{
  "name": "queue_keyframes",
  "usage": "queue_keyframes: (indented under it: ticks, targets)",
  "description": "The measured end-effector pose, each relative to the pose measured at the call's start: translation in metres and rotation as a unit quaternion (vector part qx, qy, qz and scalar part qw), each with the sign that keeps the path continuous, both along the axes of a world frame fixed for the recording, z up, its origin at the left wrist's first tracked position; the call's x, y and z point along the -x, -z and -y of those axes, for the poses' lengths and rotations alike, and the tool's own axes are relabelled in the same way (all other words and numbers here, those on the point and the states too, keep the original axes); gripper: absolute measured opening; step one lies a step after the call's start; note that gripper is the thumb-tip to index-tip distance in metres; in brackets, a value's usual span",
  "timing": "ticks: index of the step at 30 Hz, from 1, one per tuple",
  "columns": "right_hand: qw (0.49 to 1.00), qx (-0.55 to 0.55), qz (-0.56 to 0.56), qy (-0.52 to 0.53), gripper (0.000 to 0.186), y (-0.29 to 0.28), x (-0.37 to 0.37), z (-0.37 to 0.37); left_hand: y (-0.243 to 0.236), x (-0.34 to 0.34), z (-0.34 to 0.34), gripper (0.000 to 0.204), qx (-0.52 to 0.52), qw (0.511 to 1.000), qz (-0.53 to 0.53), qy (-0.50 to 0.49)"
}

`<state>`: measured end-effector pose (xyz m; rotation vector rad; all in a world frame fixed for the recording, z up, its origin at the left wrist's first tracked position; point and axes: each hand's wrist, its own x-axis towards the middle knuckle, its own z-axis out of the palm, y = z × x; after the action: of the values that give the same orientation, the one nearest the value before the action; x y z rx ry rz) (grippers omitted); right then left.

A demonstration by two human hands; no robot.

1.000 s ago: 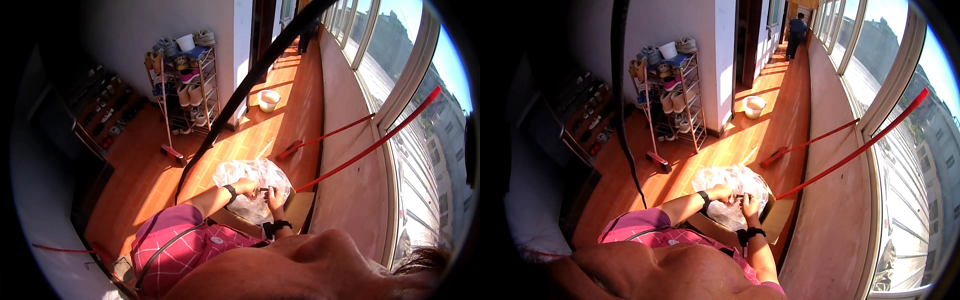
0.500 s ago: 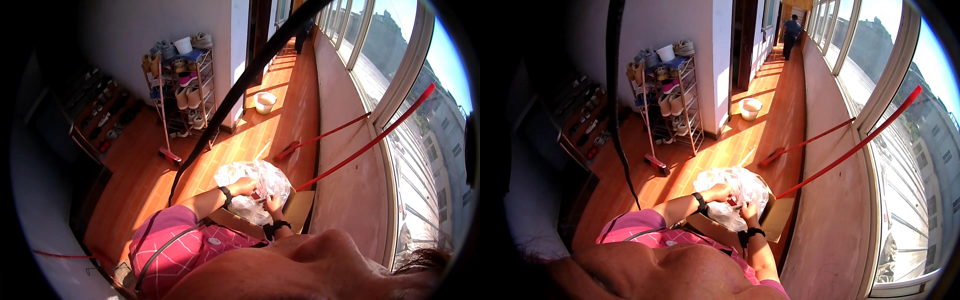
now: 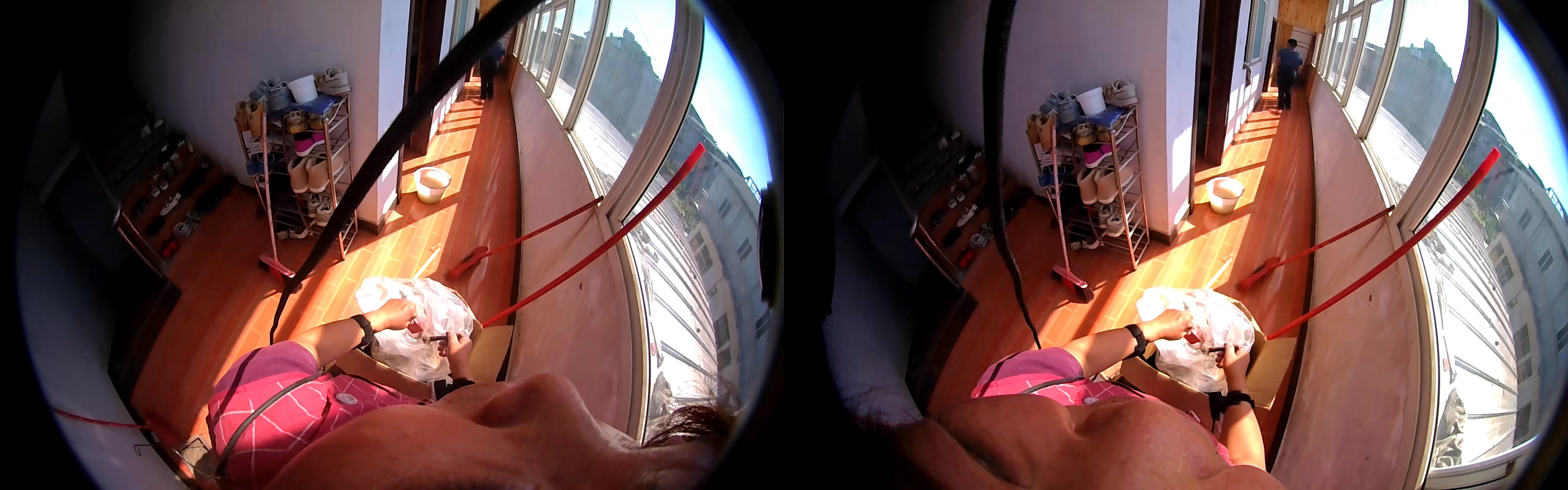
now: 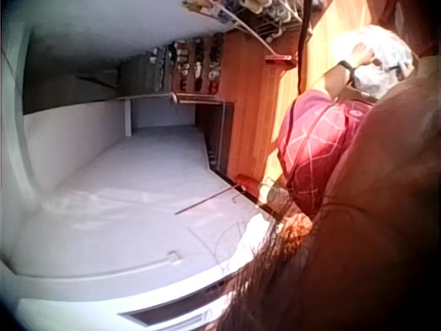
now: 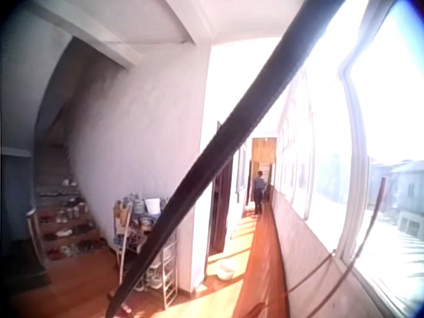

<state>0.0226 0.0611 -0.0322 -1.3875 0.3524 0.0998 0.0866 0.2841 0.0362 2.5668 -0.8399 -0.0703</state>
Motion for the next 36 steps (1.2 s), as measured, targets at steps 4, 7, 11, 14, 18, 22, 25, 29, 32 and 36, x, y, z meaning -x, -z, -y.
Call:
queue_keyframes:
  ticks: [4, 7, 11, 14, 18, 22, 25, 29, 32, 36]
  targets:
    - [0.976, -0.217, 0.025, 0.020, 0.025, -0.027, 0.002, -0.010, 0.013, 0.003, -0.001, 0.010, 0.007, 0.997, -0.007, 0.083]
    - [1.000, -0.017, -0.018, -0.011, 0.021, -0.002, 0.007, -0.001, 0.019, 0.004, 0.010, 0.009, 0.040, 0.996, 0.011, 0.079]
    - [0.999, -0.003, -0.027, 0.026, 0.019, -0.007, 0.011, 0.011, 0.031, 0.000, 0.004, 0.012, 0.058, 0.995, 0.045, 0.068]
    - [0.990, -0.137, -0.003, 0.018, 0.021, -0.022, 0.006, 0.007, 0.022, 0.000, 0.006, 0.011, 0.038, 0.997, -0.023, 0.060]
    - [0.997, 0.075, -0.027, -0.023, 0.021, 0.008, 0.010, 0.000, 0.017, 0.004, 0.015, 0.009, 0.106, 0.990, 0.019, 0.090]
    - [0.980, 0.191, 0.046, -0.034, 0.020, 0.015, 0.010, 0.013, 0.002, 0.007, 0.024, 0.008, 0.079, 0.992, 0.030, 0.097]
    - [0.998, 0.006, 0.007, -0.059, 0.020, -0.018, 0.012, 0.002, 0.005, 0.017, 0.020, 0.009, 0.059, 0.993, -0.013, 0.101]
    - [0.998, -0.058, 0.032, 0.015, 0.020, -0.053, 0.014, 0.008, 0.027, 0.022, 0.014, 0.013, -0.031, 0.997, -0.063, 0.036]
    - [0.995, -0.088, 0.041, 0.027, 0.021, -0.061, 0.013, 0.016, 0.029, 0.032, 0.007, 0.013, -0.032, 0.996, -0.080, 0.001]
    - [0.986, -0.164, 0.003, -0.035, 0.024, -0.034, 0.009, 0.007, 0.023, 0.022, 0.026, 0.011, 0.073, 0.996, -0.033, 0.035]
